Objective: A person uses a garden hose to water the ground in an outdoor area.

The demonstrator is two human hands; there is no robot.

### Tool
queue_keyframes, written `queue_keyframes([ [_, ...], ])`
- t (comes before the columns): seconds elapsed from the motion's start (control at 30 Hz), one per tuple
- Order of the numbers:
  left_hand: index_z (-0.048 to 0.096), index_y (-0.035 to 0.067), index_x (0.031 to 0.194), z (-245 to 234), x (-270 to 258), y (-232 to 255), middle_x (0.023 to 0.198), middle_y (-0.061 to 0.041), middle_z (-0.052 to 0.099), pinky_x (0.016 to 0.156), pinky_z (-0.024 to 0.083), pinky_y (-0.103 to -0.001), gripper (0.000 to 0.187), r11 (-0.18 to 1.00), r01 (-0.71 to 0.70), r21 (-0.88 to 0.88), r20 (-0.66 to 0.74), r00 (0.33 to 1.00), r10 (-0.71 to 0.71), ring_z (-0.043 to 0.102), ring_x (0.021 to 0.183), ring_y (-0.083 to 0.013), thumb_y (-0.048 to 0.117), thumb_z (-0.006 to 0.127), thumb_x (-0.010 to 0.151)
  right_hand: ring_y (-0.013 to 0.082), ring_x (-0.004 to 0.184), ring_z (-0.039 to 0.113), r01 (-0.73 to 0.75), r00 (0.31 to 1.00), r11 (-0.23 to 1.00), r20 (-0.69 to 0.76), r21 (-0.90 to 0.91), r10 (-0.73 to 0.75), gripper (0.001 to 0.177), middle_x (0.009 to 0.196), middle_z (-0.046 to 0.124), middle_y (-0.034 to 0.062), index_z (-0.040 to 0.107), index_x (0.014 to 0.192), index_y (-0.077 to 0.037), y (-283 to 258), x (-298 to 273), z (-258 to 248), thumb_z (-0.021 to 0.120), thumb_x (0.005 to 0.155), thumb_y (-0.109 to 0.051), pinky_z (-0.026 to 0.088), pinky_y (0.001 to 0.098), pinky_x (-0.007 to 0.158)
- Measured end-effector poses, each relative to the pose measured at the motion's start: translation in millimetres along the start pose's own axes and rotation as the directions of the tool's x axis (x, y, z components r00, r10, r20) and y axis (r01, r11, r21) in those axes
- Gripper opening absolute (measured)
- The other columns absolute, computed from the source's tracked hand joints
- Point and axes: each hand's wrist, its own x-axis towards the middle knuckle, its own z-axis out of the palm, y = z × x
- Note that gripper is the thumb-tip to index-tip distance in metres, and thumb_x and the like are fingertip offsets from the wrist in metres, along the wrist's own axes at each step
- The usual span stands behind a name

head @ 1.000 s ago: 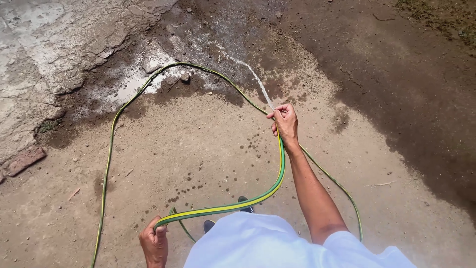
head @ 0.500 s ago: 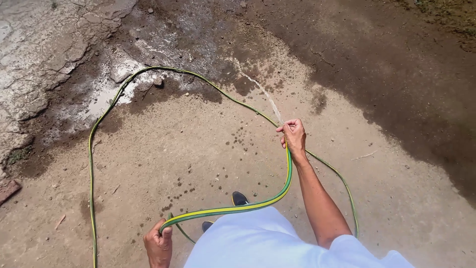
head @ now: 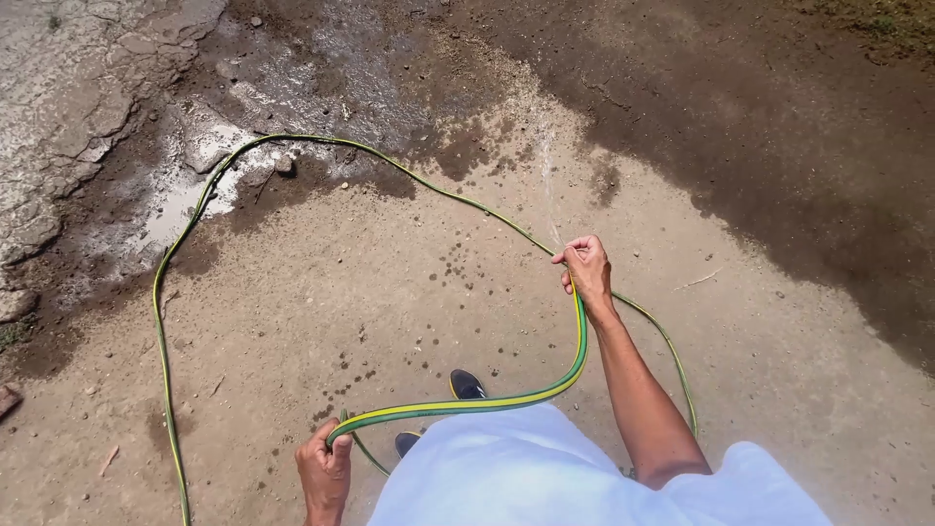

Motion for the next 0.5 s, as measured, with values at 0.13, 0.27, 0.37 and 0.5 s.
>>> queue_keyframes([
  [0.13,0.056,0.013,0.074,-3.0,3.2,-7.1,0.065,0.003,0.034,0.061,0.025,-0.039,0.089,0.998,0.063,-0.026,-0.018,0.998,-0.063,0.030,0.066,-0.0148,0.099,0.039,0.092,0.0120,0.049,0.060,-0.032,0.998,0.998,0.048,-0.056,0.034,0.017,0.100,0.089,0.0065,0.057,0.117,-0.014,-1.6,-0.5,25.7,0.062,0.101,-0.017,0.043,0.0279,0.042],
  [0.27,0.064,0.013,0.077,-10.6,-7.5,-17.5,0.064,0.003,0.036,0.061,0.025,-0.040,0.092,0.997,0.069,0.021,-0.070,0.995,-0.067,0.031,0.065,-0.0158,0.099,0.034,0.093,0.0109,0.050,0.062,-0.038,0.988,0.992,0.142,-0.119,0.055,0.016,0.100,0.090,0.0053,0.057,0.116,-0.016,8.4,-2.1,50.4,0.063,0.103,-0.023,0.045,0.0263,0.042],
  [0.37,0.070,0.012,0.080,-14.5,-14.2,-21.8,0.063,0.003,0.033,0.060,0.024,-0.041,0.093,0.996,0.090,0.025,-0.101,0.991,-0.087,0.029,0.064,-0.0152,0.098,0.036,0.093,0.0105,0.050,0.062,-0.051,0.983,0.988,0.168,-0.143,0.075,0.015,0.099,0.090,0.0053,0.057,0.115,-0.015,15.5,-1.2,64.3,0.063,0.103,-0.022,0.045,0.0256,0.041],
  [0.5,0.063,0.013,0.076,-18.0,-26.5,-15.8,0.066,0.006,0.031,0.058,0.023,-0.039,0.088,0.993,0.115,0.002,-0.113,0.987,-0.114,0.029,0.063,-0.0125,0.097,0.042,0.092,0.0121,0.049,0.059,-0.056,0.988,0.994,0.137,-0.095,0.069,0.014,0.095,0.088,0.0071,0.058,0.114,-0.014,29.6,6.1,69.9,0.065,0.103,-0.020,0.044,0.0285,0.041],
])
